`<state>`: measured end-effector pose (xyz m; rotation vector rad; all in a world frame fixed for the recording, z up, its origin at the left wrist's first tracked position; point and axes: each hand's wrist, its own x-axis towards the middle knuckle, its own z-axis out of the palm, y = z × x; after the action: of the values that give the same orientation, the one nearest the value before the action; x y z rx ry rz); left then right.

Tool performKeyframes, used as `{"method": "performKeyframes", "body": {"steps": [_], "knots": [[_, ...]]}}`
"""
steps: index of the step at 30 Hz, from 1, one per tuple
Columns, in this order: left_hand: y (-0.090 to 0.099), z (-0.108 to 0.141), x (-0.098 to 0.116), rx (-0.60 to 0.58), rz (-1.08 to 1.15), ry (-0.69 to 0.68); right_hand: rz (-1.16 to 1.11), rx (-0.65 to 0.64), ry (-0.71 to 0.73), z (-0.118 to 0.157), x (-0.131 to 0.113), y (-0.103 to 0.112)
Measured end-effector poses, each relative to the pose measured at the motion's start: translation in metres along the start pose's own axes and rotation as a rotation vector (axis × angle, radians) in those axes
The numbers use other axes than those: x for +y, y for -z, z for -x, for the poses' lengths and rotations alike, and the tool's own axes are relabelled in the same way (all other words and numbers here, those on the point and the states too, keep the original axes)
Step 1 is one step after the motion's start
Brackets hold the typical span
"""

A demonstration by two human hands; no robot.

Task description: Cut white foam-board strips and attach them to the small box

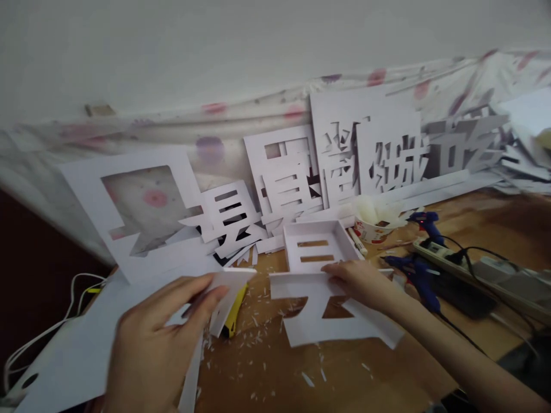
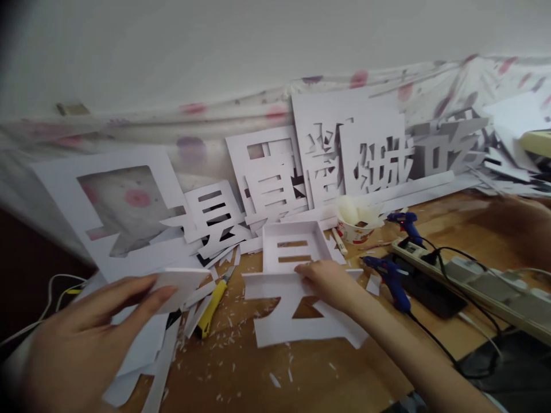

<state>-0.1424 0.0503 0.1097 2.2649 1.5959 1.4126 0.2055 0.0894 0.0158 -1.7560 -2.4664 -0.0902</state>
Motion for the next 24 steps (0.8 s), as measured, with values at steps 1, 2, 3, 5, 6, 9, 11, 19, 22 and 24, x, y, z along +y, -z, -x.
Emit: {"method": "performKeyframes", "body": {"steps": [1, 2, 3, 5, 6, 9, 11, 19, 22, 24], "knots": [[-0.008, -0.001, 0.003, -0.091, 0.025, -0.049, -0.030, -0.028, 0.014, -0.002, -0.001, -0.008], [-0.018, -0.001, 0.005, -0.234, 0.054, -0.103, -0.060, -0.045, 0.022, -0.003, -0.001, -0.016], [-0.029, 0.001, 0.008, -0.412, 0.060, -0.129, -0.093, -0.048, 0.024, -0.003, -0.001, -0.024], [-0.055, 0.007, 0.014, -0.670, 0.050, -0.132, -0.166, -0.011, 0.024, -0.001, 0.001, -0.036], [-0.069, 0.011, 0.015, -0.719, 0.053, -0.150, -0.206, 0.027, 0.021, 0.003, 0.001, -0.040], [-0.107, 0.026, 0.013, -0.673, 0.019, -0.205, -0.338, 0.192, -0.011, 0.023, -0.005, -0.046], [-0.128, 0.032, 0.006, -0.631, -0.002, -0.201, -0.438, 0.304, -0.067, 0.040, -0.015, -0.050], [-0.167, 0.038, -0.015, -0.578, 0.014, -0.287, -0.744, 0.382, -0.263, 0.066, -0.045, -0.087], [-0.171, 0.040, -0.012, -0.575, 0.022, -0.300, -0.788, 0.352, -0.283, 0.064, -0.043, -0.093], [-0.172, 0.041, -0.012, -0.574, 0.030, -0.304, -0.805, 0.325, -0.275, 0.062, -0.042, -0.094]]}}
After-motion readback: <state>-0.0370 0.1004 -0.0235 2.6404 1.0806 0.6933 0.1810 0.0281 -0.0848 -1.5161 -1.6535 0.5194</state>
